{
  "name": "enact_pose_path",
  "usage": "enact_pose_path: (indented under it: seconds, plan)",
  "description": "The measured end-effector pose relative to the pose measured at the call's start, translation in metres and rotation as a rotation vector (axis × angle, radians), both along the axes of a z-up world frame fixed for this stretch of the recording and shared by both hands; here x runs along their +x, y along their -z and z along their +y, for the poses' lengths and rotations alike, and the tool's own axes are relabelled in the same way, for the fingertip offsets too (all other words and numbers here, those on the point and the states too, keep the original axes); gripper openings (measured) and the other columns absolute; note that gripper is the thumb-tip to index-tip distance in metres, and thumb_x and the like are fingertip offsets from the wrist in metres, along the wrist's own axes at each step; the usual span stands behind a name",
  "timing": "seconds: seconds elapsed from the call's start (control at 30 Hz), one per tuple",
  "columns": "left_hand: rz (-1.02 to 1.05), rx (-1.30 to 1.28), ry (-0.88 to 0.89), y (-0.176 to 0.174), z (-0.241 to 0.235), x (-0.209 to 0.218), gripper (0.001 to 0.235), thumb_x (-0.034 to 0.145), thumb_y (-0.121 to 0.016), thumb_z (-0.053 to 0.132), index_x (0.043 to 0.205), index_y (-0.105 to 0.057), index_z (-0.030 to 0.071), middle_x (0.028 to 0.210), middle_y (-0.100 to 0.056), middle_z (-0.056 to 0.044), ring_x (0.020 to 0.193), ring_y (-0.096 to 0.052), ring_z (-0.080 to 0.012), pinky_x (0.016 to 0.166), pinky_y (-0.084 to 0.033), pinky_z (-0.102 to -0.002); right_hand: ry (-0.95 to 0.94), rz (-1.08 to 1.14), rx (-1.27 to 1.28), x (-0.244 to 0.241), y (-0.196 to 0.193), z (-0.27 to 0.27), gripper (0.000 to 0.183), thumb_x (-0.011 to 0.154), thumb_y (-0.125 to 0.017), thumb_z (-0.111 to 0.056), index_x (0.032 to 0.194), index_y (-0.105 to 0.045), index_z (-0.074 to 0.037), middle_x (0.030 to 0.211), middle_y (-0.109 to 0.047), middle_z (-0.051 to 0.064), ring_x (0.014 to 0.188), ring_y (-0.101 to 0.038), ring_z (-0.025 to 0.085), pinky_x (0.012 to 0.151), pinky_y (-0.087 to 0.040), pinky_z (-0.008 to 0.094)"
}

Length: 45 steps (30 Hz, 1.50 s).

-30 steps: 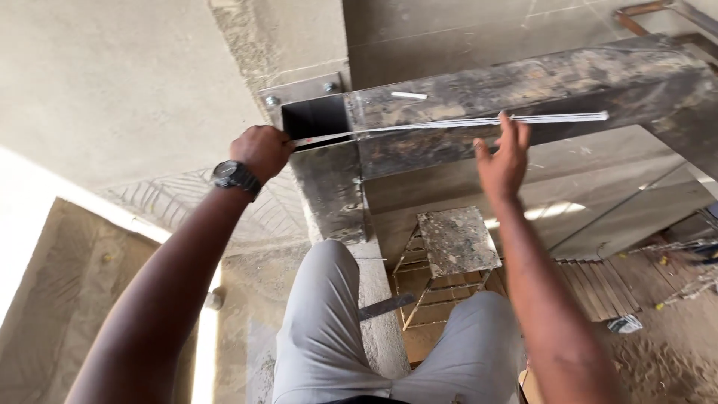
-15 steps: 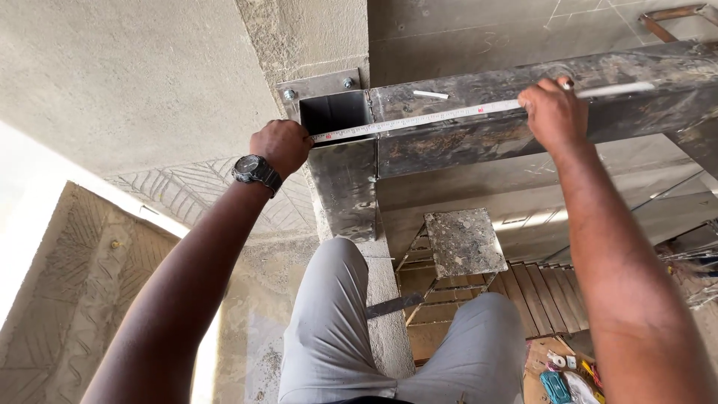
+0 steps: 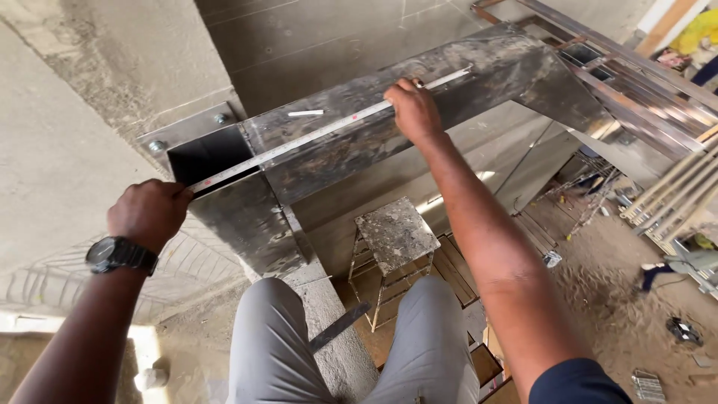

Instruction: Marking and measuring a metal structural beam at a construction site.

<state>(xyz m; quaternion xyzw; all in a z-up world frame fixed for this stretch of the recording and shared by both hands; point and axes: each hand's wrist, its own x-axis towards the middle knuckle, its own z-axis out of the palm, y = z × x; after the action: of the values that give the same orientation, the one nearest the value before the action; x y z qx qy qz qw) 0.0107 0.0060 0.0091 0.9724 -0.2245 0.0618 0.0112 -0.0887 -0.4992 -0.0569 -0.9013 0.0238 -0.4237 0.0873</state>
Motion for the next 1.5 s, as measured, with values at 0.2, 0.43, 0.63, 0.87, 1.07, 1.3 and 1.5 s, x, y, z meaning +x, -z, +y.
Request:
enact_pose_path:
  seconds: [0.2,0.43,0.63,0.87,1.07,1.3,1.5]
  plan:
    - [-0.031,0.034,0.014,0.005,0.001,0.0,0.03,0.107,-0.056,0.048,0.115,-0.079,0.03,0.09,-0.077,-0.008,0.077,-0.074,-0.0263,0.068,-0.062,-0.042,0.026,0.075,-0.015,-0.001,-0.002,-0.003,0.017,0.086,-0.069,0.006,0.097,-0.071,-0.007,0.103,-0.069,0.01,0.099,-0.065,0.033,0.083,-0.054,0.047]
    - [-0.065,0.055,0.025,-0.003,0.003,-0.004,0.028,0.103,-0.055,0.037,0.106,-0.077,0.019,0.103,-0.073,-0.015,0.096,-0.07,-0.0379,0.075,-0.059,-0.053,-0.155,0.059,-0.09,-0.008,-0.006,-0.01,0.041,0.074,-0.065,0.014,0.107,-0.074,-0.008,0.115,-0.068,0.021,0.108,-0.064,0.043,0.086,-0.053,0.051]
    - [0.002,-0.101,-0.011,0.004,-0.004,-0.004,0.029,0.107,-0.058,0.038,0.104,-0.078,0.018,0.103,-0.074,-0.01,0.094,-0.071,-0.0294,0.078,-0.06,-0.046,-0.117,0.138,-0.07,-0.011,-0.011,-0.017,0.008,0.098,-0.072,-0.002,0.104,-0.073,-0.008,0.108,-0.068,0.013,0.106,-0.064,0.039,0.09,-0.053,0.049]
    - [-0.093,-0.088,0.031,0.006,-0.005,-0.006,0.025,0.101,-0.062,0.036,0.102,-0.08,0.02,0.102,-0.075,-0.003,0.103,-0.067,-0.026,0.082,-0.058,-0.048,-0.141,0.232,0.003,-0.017,-0.021,-0.021,0.011,0.102,-0.074,-0.014,0.112,-0.075,-0.007,0.113,-0.07,0.013,0.109,-0.066,0.035,0.094,-0.053,0.046]
    - [-0.084,-0.051,0.033,0.006,-0.006,-0.004,0.026,0.102,-0.06,0.037,0.104,-0.08,0.019,0.102,-0.074,-0.004,0.103,-0.066,-0.0261,0.082,-0.058,-0.048,-0.133,0.086,-0.029,-0.037,-0.027,-0.007,0.014,0.105,-0.075,-0.011,0.118,-0.072,-0.004,0.114,-0.071,0.014,0.104,-0.068,0.032,0.092,-0.055,0.044]
    - [-0.077,-0.028,0.031,0.007,-0.007,-0.002,0.027,0.103,-0.059,0.036,0.105,-0.079,0.019,0.102,-0.074,-0.004,0.098,-0.067,-0.024,0.077,-0.06,-0.045,-0.132,0.016,0.059,-0.063,0.019,-0.07,0.016,0.105,-0.065,0.01,0.116,-0.064,-0.001,0.115,-0.075,0.014,0.108,-0.074,0.021,0.089,-0.063,0.032]
    - [-0.08,-0.03,0.037,0.011,-0.006,0.001,0.027,0.105,-0.059,0.036,0.104,-0.08,0.019,0.099,-0.074,-0.004,0.094,-0.067,-0.0229,0.075,-0.06,-0.043,0.042,0.051,0.239,-0.078,0.044,-0.126,0.022,0.101,-0.069,0.009,0.122,-0.071,0.002,0.112,-0.076,0.014,0.1,-0.075,0.019,0.084,-0.061,0.029]
